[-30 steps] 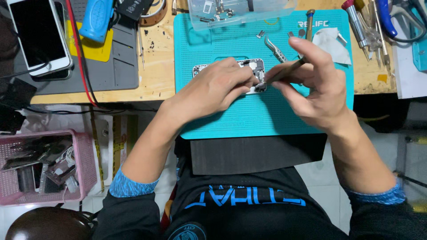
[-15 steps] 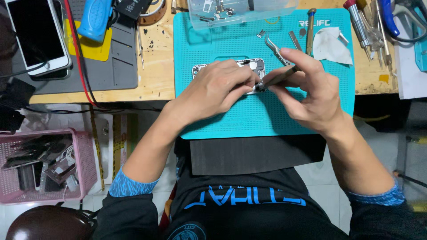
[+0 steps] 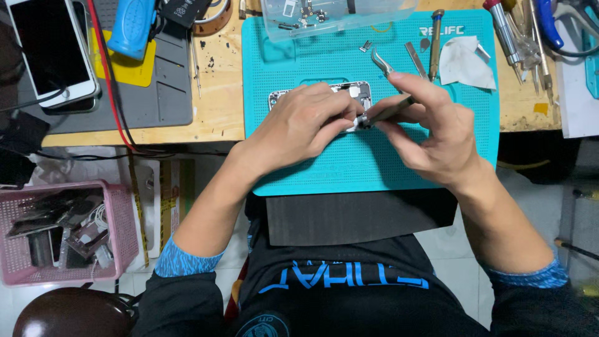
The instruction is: The person disassembles a smartphone at a repair workbench. They use a screwdriver to remove screws from the phone chassis, use a spudger and tweezers to pry and lift small internal components, and place removed parts and screws into a plastic parts tray beside the mat.
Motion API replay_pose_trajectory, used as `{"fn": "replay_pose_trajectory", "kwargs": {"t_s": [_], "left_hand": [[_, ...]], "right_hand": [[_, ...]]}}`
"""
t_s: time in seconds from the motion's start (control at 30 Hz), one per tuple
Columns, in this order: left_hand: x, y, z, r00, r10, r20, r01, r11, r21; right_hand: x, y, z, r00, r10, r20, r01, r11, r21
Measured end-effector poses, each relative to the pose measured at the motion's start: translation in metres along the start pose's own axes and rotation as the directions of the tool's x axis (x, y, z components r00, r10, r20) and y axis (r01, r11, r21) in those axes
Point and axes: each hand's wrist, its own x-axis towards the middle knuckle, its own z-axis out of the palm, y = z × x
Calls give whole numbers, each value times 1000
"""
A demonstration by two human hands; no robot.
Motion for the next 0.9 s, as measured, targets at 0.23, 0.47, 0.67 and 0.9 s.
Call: {"fn": "replay_pose_trajectory", "kwargs": {"t_s": [0.23,0.47,0.67,0.9], "left_hand": [[1,3,4,997,-12,-74,15,999,36],[0,12,4,990,37,-136,-27,997,72],[-2,16,5,985,4,-174,-6,1000,-8],[-4,17,7,979,-42,-200,16,992,-128]], "right_hand": [[1,-7,-1,997,-19,-81,18,1000,-15],[3,-18,-6,983,-87,-162,97,994,58],[1,-21,-6,978,-46,-204,72,990,124],[-1,-21,-6,972,-36,-231,77,982,173]]}}
